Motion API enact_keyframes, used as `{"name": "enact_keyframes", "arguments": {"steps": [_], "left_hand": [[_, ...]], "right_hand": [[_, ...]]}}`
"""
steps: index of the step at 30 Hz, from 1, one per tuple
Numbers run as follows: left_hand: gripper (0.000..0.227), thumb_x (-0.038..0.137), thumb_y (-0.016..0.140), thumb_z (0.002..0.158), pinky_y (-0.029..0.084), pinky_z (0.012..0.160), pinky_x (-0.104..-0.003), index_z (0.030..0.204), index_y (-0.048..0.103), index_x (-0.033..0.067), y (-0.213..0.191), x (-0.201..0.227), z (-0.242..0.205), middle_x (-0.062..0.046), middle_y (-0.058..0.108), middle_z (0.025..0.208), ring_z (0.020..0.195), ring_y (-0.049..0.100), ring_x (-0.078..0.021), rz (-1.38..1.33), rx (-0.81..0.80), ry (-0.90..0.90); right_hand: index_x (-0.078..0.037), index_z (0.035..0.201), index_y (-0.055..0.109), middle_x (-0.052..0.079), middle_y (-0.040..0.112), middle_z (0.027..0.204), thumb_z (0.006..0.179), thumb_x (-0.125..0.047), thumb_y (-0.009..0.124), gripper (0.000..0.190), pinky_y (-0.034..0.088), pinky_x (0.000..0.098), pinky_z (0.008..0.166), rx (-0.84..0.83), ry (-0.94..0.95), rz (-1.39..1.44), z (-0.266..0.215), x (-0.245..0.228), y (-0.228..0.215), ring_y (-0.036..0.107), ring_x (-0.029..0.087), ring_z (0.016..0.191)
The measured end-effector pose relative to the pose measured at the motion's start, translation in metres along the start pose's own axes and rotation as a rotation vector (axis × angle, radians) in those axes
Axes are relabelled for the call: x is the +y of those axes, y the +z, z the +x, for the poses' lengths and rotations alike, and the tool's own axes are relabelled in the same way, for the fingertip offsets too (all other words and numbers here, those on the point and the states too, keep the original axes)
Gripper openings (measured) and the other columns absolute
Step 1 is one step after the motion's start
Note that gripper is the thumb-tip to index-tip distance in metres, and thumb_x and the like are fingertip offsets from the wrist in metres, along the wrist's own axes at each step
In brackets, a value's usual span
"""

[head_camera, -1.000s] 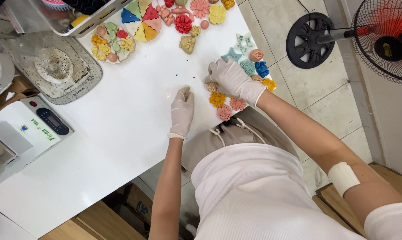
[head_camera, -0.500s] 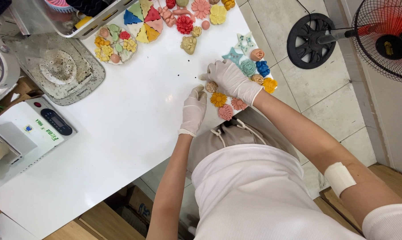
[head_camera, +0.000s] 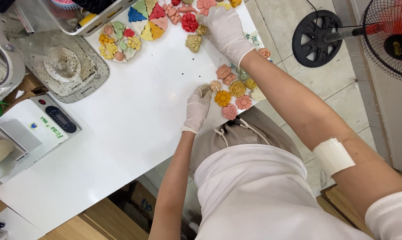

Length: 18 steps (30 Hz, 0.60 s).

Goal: The person picks up colorful flower-shaped wax pieces one at a time from a pile on a white table and arranges them into neat rows on the table surface. They continue sorting and placing the pieces, grouping them by type and color across the table.

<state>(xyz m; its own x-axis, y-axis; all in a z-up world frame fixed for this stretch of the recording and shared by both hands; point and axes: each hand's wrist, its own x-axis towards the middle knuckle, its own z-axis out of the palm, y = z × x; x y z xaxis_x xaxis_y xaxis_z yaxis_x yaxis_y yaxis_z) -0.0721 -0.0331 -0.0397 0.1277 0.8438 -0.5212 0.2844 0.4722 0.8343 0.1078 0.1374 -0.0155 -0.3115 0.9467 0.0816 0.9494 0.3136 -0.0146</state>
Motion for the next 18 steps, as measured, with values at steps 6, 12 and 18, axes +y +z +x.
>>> {"name": "enact_keyframes", "arguments": {"steps": [6, 12, 18], "left_hand": [[0.029, 0.015, 0.064, 0.098, 0.055, 0.087, -0.030, 0.124, 0.068, 0.0020, 0.003, -0.005, 0.002, -0.014, 0.077, 0.110, 0.098, 0.074, -0.0177, 0.001, 0.002, 0.004], [0.032, 0.018, 0.063, 0.100, 0.054, 0.090, -0.032, 0.129, 0.066, 0.0056, -0.005, 0.000, 0.000, -0.014, 0.076, 0.111, 0.100, 0.072, -0.0201, 0.028, 0.070, -0.028], [0.038, 0.012, 0.059, 0.100, 0.053, 0.092, -0.031, 0.138, 0.062, 0.0082, -0.008, 0.018, 0.002, -0.014, 0.076, 0.110, 0.100, 0.071, -0.0199, -0.019, 0.077, 0.019]], "right_hand": [[-0.022, 0.101, 0.079, 0.007, 0.064, 0.094, 0.078, -0.030, 0.083, 0.024, 0.049, 0.0402, 0.069, 0.156, -0.028, -0.122, 0.000, 0.004, 0.007, 0.064, 0.026, 0.086], [-0.029, 0.114, 0.078, 0.006, 0.069, 0.090, 0.079, -0.031, 0.081, 0.035, 0.052, 0.0430, 0.077, -0.462, -0.174, 0.103, -0.052, -0.012, -0.068, 0.067, 0.024, 0.081], [-0.028, 0.105, 0.079, 0.002, 0.069, 0.087, 0.078, -0.036, 0.081, 0.028, 0.051, 0.0406, 0.079, -0.375, -0.269, 0.049, -0.075, -0.037, -0.055, 0.067, 0.024, 0.087]]}}
